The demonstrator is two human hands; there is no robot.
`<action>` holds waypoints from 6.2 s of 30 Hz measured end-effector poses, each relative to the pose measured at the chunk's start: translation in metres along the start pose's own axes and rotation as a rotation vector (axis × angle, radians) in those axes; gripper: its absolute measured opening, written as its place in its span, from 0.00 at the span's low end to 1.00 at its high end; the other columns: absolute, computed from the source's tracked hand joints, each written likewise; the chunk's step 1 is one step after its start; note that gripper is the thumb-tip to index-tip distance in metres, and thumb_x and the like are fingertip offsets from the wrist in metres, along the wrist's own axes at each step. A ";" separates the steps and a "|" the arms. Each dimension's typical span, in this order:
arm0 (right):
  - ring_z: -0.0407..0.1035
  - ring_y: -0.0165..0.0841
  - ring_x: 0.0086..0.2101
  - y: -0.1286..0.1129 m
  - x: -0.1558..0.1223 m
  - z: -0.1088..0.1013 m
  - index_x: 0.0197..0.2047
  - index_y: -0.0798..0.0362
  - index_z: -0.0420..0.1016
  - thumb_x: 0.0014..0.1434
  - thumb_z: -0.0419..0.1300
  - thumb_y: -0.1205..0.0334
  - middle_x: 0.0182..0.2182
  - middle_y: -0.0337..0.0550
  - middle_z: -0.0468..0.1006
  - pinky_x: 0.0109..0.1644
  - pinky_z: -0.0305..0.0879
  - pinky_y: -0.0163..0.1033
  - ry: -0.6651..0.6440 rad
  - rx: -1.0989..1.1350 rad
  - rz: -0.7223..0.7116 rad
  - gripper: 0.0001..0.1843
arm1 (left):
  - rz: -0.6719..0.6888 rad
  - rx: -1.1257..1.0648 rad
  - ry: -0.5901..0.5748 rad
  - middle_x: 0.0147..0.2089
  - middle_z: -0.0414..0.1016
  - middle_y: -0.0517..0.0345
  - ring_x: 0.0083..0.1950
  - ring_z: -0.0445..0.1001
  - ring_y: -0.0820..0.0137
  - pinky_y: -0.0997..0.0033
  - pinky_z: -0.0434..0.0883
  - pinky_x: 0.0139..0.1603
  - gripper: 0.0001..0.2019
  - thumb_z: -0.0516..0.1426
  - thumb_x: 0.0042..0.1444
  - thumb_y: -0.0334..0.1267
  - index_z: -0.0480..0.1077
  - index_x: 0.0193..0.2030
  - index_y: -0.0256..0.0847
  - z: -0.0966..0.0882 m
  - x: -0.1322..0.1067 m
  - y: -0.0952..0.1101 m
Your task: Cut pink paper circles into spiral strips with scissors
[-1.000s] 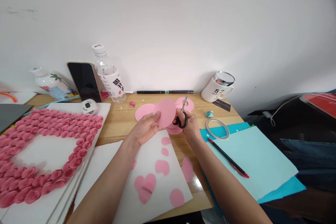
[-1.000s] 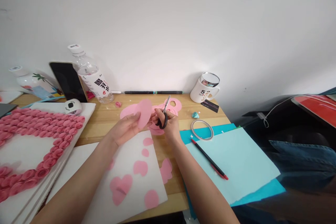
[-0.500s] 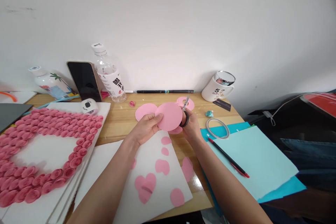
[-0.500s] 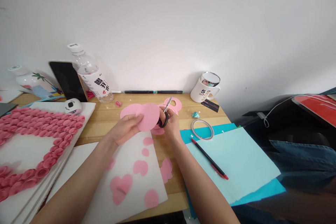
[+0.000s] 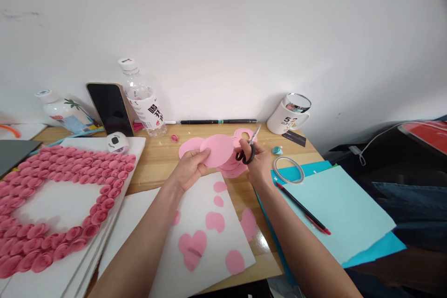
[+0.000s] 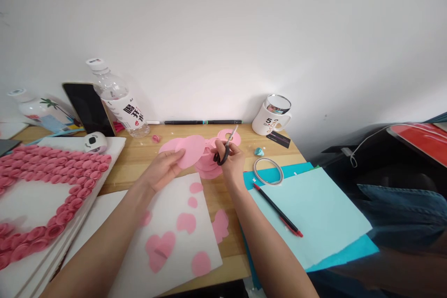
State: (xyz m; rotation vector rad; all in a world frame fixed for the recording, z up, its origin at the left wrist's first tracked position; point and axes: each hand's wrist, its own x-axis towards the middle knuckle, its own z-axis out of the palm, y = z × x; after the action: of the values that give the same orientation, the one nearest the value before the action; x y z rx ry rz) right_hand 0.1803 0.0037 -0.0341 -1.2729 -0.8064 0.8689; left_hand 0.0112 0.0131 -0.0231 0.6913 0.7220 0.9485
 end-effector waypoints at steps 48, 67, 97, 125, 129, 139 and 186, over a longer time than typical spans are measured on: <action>0.53 0.25 0.23 -0.001 -0.046 0.024 0.37 0.53 0.68 0.47 0.64 0.48 0.25 0.35 0.63 0.26 0.52 0.33 -0.773 0.027 -0.012 0.20 | 0.366 0.312 0.336 0.12 0.63 0.62 0.15 0.59 0.80 0.76 0.60 0.17 0.15 0.63 0.41 0.36 0.63 0.13 0.35 0.012 -0.014 0.007; 0.53 0.26 0.23 0.005 -0.050 0.028 0.31 0.53 0.64 0.47 0.63 0.48 0.23 0.36 0.62 0.27 0.54 0.33 -0.667 0.036 0.013 0.18 | 0.291 0.302 0.365 0.13 0.64 0.61 0.16 0.63 0.76 0.75 0.63 0.17 0.14 0.63 0.38 0.37 0.64 0.13 0.35 0.020 -0.015 0.008; 0.61 0.29 0.25 0.003 -0.048 0.026 0.32 0.51 0.62 0.46 0.64 0.47 0.24 0.36 0.67 0.28 0.59 0.34 -0.621 -0.006 -0.065 0.20 | 0.231 0.378 0.327 0.14 0.64 0.62 0.15 0.61 0.77 0.77 0.56 0.13 0.13 0.65 0.35 0.39 0.66 0.17 0.34 0.016 -0.015 0.007; 0.62 0.28 0.20 0.003 -0.052 0.028 0.31 0.52 0.63 0.48 0.63 0.51 0.17 0.33 0.67 0.24 0.58 0.33 -0.567 0.000 0.040 0.16 | 0.231 0.342 0.241 0.13 0.62 0.62 0.13 0.58 0.79 0.78 0.58 0.12 0.15 0.61 0.44 0.42 0.67 0.16 0.35 0.014 -0.015 0.006; 0.64 0.29 0.23 -0.001 -0.051 0.028 0.32 0.51 0.61 0.47 0.64 0.50 0.23 0.36 0.70 0.29 0.61 0.35 -0.593 0.049 0.006 0.18 | 0.259 0.414 0.217 0.13 0.63 0.62 0.12 0.56 0.81 0.79 0.53 0.11 0.14 0.62 0.44 0.39 0.65 0.15 0.35 0.016 -0.016 0.007; 0.62 0.29 0.25 -0.003 -0.048 0.024 0.34 0.51 0.62 0.46 0.65 0.48 0.26 0.38 0.69 0.31 0.61 0.36 -0.577 0.046 -0.024 0.21 | 0.240 0.421 0.199 0.13 0.63 0.63 0.12 0.56 0.82 0.79 0.51 0.11 0.13 0.61 0.43 0.37 0.64 0.15 0.35 0.017 -0.017 0.008; 0.63 0.30 0.24 -0.004 -0.050 0.025 0.33 0.51 0.64 0.46 0.64 0.46 0.24 0.38 0.70 0.28 0.62 0.36 -0.551 0.008 -0.037 0.20 | 0.227 0.439 0.163 0.15 0.64 0.62 0.14 0.58 0.81 0.79 0.53 0.12 0.14 0.63 0.42 0.40 0.65 0.17 0.35 0.012 -0.016 0.008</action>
State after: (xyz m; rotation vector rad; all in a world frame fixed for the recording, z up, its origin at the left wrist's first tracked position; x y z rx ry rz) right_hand 0.1360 -0.0302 -0.0283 -1.0137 -1.2517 1.2137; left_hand 0.0107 -0.0006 -0.0058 1.1080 1.0273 1.0730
